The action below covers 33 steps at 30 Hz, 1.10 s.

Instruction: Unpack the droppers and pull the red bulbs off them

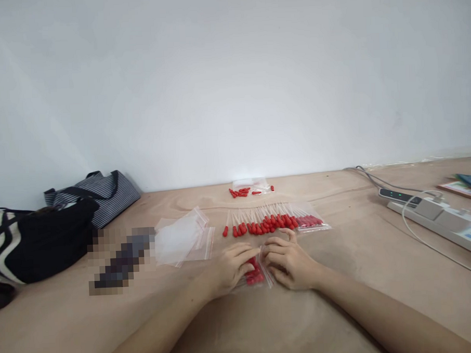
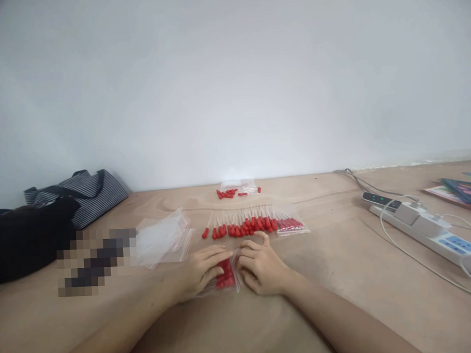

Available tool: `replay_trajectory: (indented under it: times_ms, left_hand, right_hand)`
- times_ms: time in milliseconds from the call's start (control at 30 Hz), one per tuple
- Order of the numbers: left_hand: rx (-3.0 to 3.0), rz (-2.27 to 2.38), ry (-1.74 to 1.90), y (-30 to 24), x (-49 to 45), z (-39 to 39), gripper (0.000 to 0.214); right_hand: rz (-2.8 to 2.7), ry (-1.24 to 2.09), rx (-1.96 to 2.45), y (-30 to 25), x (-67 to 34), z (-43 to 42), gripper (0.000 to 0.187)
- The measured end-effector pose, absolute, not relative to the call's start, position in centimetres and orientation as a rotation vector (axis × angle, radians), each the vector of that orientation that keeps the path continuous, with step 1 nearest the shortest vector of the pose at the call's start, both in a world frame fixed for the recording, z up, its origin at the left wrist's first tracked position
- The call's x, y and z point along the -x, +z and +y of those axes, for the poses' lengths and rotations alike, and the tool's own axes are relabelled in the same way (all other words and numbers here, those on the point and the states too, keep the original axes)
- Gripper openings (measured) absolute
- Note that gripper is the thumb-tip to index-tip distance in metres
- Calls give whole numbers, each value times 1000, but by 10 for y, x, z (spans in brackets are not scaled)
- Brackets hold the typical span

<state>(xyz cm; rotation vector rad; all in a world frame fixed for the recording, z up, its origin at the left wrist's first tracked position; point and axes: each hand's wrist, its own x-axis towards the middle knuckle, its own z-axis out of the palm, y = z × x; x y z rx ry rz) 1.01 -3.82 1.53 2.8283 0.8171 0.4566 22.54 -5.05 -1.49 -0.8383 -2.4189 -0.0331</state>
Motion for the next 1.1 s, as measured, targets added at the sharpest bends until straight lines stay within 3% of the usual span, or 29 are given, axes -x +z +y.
replay_trajectory:
  times_ms: [167,467,733,967,1100]
  left_hand:
    - [-2710,1025,268,13,15,-70,67]
    - [-2624,1041,272,5,4,-62,56]
    - [-2524,1103,363,2,3,-58,54]
    - [-2410,1136,474,0,3,-54,53]
    - [-2431,1126,486,-5,2,-49,55]
  right_hand:
    - [-2502,255,819,-1,-229,-56,25]
    - [-2498,398,879,1,-225,-57,14]
    - [-2447,362,1016,-4,-231,-55,21]
    - [-2287,552,1128,-17,-228,-49,40]
    - [-2276,553,1155,-15,-225,-48,36]
